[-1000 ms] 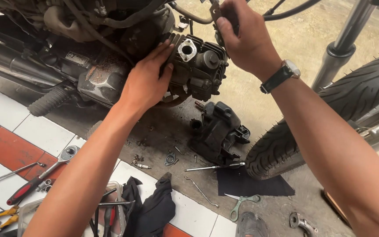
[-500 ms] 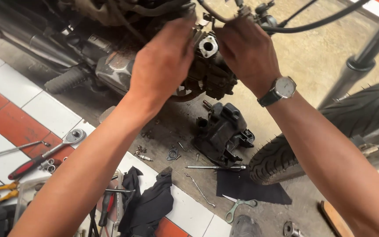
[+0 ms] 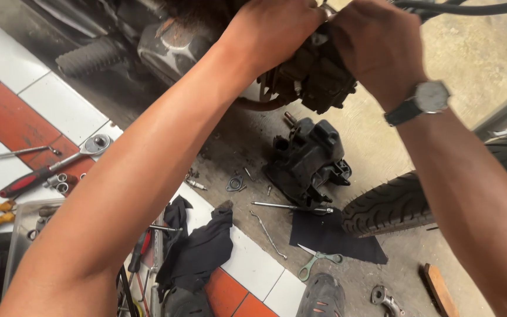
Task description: Cleaning and inspecting components of a motorcycle engine cylinder head.
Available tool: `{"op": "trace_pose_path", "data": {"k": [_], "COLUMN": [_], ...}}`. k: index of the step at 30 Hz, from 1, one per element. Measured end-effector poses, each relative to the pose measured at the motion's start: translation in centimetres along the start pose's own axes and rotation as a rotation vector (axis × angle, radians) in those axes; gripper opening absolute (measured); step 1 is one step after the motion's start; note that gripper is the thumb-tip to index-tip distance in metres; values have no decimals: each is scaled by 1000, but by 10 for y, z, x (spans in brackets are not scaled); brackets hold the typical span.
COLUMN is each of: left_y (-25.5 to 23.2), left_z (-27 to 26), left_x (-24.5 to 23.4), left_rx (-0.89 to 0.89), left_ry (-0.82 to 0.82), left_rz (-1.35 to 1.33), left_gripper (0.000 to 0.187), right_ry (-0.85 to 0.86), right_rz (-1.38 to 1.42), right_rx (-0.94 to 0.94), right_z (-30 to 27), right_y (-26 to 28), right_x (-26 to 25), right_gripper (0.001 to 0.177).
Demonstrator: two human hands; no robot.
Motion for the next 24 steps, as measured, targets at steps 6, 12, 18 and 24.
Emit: {"op": "trace_pose_path", "data": {"k": [6, 12, 18, 24], "left_y": [-3, 4, -5, 0], "left_z": [-23, -20, -17, -16], "left_x": [-2, 5, 4, 7], "left_rx": [2, -179, -349, -447], "left_ry": [-157, -263, -181, -97], "left_rz": [-184, -343, -527, -641], "left_gripper": [31, 27, 29, 40], "right_ry": [-11, 62, 147, 111], "right_rz": [-104, -180, -128, -75], "right_rx": [-35, -57, -82, -59], "right_z": [7, 19, 15, 16], "right_y": [12, 17, 8, 9], "right_x": [-15, -18, -14, -21], "right_gripper": [2, 3, 13, 7]}}
Point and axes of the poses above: each hand's wrist, its own z-axis towards the middle knuckle, its own x-axis out of the palm, y = z × x, the point moved 4 cm from there along z, towards the middle knuckle, and after that the axes turned 8 degrees about -x, right-handed, at the moved point
